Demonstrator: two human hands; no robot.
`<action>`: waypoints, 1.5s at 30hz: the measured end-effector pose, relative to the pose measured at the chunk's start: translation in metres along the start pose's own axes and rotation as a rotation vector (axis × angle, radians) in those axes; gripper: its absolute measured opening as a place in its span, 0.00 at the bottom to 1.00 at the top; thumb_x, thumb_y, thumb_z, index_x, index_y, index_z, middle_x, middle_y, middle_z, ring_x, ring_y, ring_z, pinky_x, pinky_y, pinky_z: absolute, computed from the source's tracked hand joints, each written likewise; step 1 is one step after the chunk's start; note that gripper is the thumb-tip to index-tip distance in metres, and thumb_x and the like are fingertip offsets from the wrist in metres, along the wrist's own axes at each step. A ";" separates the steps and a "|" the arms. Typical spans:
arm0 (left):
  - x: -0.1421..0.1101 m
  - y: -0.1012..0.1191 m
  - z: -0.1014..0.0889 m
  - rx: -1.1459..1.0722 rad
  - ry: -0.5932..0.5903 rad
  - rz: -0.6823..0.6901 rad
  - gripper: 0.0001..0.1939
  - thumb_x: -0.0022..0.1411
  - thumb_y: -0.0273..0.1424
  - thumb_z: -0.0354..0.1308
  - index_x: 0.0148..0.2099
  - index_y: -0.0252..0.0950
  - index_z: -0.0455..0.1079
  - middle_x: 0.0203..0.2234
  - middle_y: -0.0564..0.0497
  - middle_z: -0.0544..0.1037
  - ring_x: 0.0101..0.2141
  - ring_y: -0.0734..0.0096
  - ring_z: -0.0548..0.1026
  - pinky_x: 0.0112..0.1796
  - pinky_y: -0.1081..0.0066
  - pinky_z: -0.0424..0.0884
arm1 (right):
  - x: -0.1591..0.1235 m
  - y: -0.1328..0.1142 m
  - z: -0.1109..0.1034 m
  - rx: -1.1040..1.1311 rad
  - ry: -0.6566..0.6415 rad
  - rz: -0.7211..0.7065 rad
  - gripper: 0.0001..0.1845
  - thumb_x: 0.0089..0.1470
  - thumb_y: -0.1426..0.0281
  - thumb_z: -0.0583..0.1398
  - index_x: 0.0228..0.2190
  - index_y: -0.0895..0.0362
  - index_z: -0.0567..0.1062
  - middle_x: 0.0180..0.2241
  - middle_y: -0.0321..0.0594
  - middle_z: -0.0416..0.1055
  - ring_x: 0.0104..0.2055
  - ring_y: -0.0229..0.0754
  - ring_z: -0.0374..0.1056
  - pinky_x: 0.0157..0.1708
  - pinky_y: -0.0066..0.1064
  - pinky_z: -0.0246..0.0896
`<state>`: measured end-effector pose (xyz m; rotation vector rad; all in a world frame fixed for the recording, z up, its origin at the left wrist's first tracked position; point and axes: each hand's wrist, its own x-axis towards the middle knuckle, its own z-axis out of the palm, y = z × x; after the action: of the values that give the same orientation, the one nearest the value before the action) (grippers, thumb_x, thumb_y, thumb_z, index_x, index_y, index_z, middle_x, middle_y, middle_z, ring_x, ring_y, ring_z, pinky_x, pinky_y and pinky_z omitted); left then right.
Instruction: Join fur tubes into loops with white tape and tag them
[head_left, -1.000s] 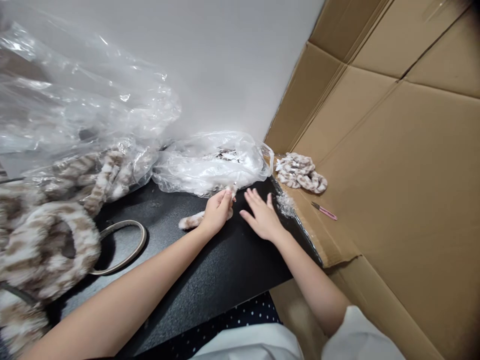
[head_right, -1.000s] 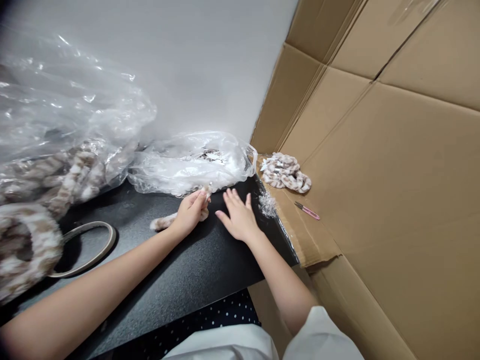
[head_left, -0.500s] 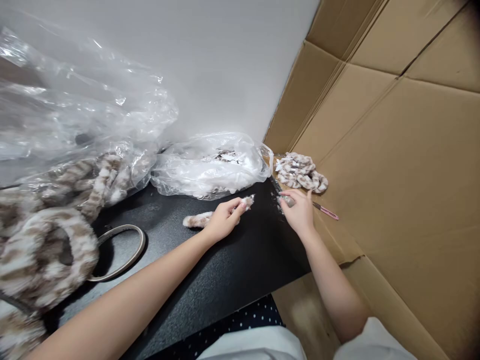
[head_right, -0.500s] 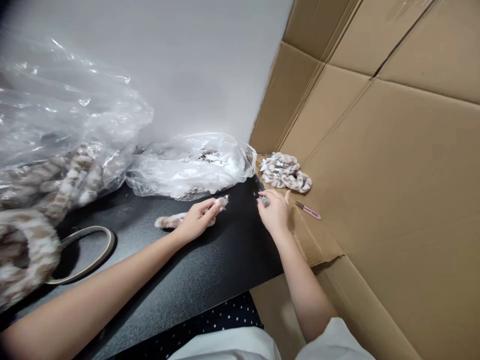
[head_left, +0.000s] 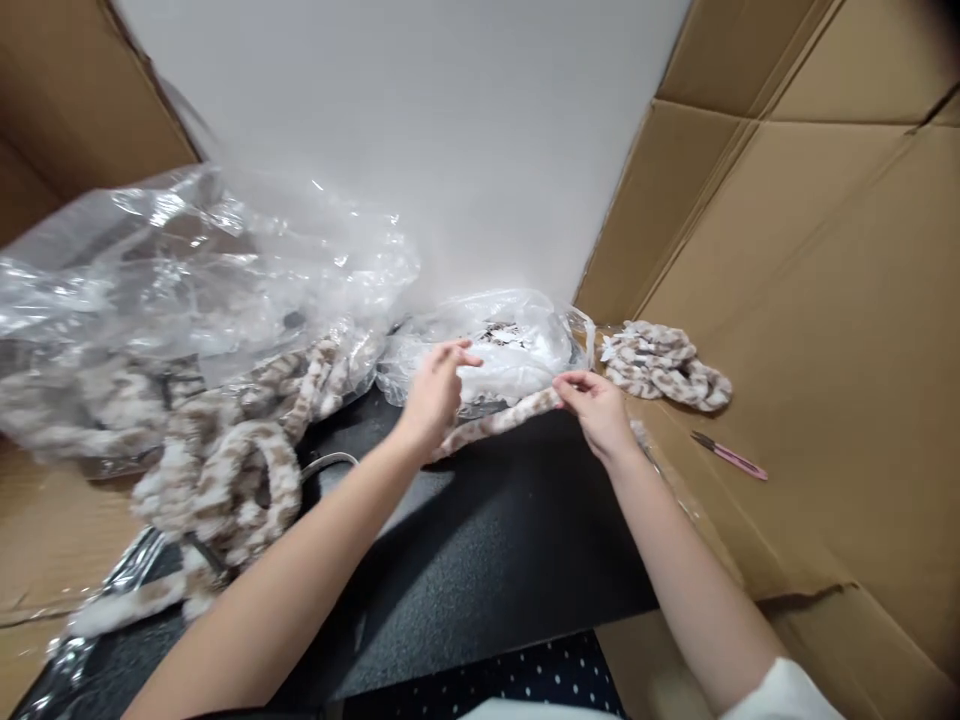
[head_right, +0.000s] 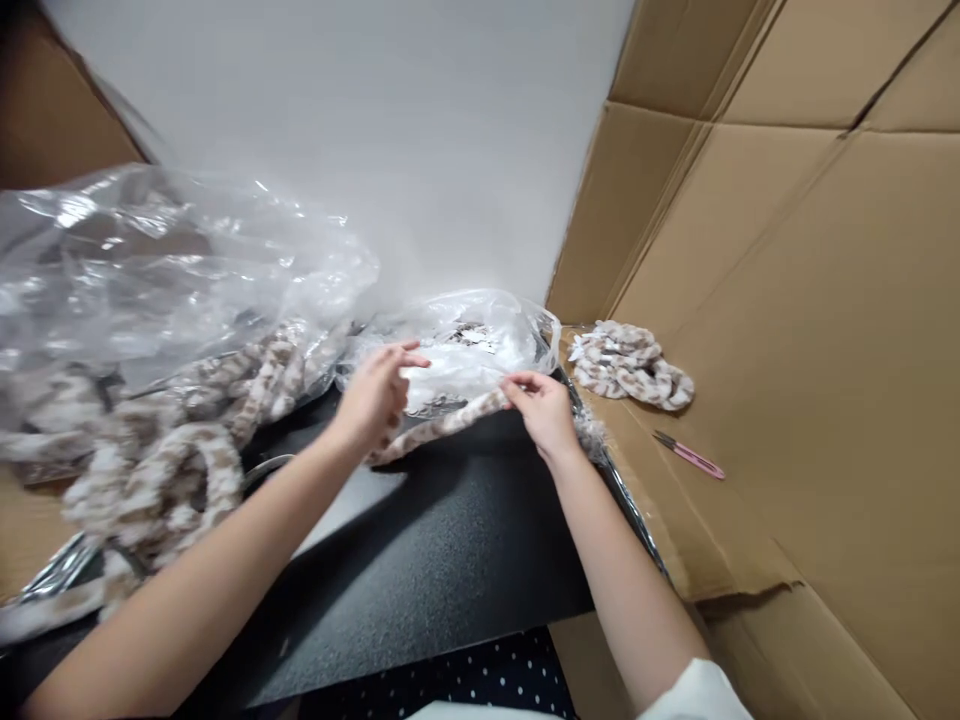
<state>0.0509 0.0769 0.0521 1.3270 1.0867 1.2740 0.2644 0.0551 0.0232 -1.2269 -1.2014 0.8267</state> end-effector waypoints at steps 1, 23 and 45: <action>0.004 0.017 -0.016 -0.159 0.061 -0.067 0.06 0.62 0.32 0.51 0.37 0.36 0.66 0.16 0.60 0.61 0.13 0.81 0.51 0.16 0.78 0.48 | 0.001 -0.002 -0.006 0.016 0.011 0.009 0.21 0.37 0.53 0.68 0.27 0.57 0.75 0.25 0.38 0.74 0.24 0.37 0.68 0.28 0.32 0.67; -0.048 -0.019 -0.052 -0.254 -0.105 -0.056 0.08 0.51 0.30 0.52 0.34 0.39 0.55 0.20 0.57 0.65 0.21 0.76 0.61 0.25 0.75 0.59 | 0.123 -0.006 0.066 -1.118 -0.362 -0.084 0.13 0.58 0.71 0.59 0.45 0.61 0.75 0.46 0.48 0.74 0.46 0.47 0.70 0.45 0.38 0.66; -0.070 -0.046 -0.031 -0.177 -0.193 -0.271 0.12 0.54 0.36 0.65 0.37 0.34 0.72 0.29 0.50 0.76 0.26 0.75 0.72 0.28 0.74 0.68 | 0.009 -0.027 0.047 -0.437 -0.402 -0.193 0.09 0.49 0.64 0.61 0.26 0.57 0.75 0.23 0.35 0.71 0.24 0.37 0.64 0.25 0.28 0.57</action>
<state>0.0167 0.0155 -0.0037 1.1026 0.9584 0.9952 0.2175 0.0695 0.0476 -1.2959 -1.8712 0.7048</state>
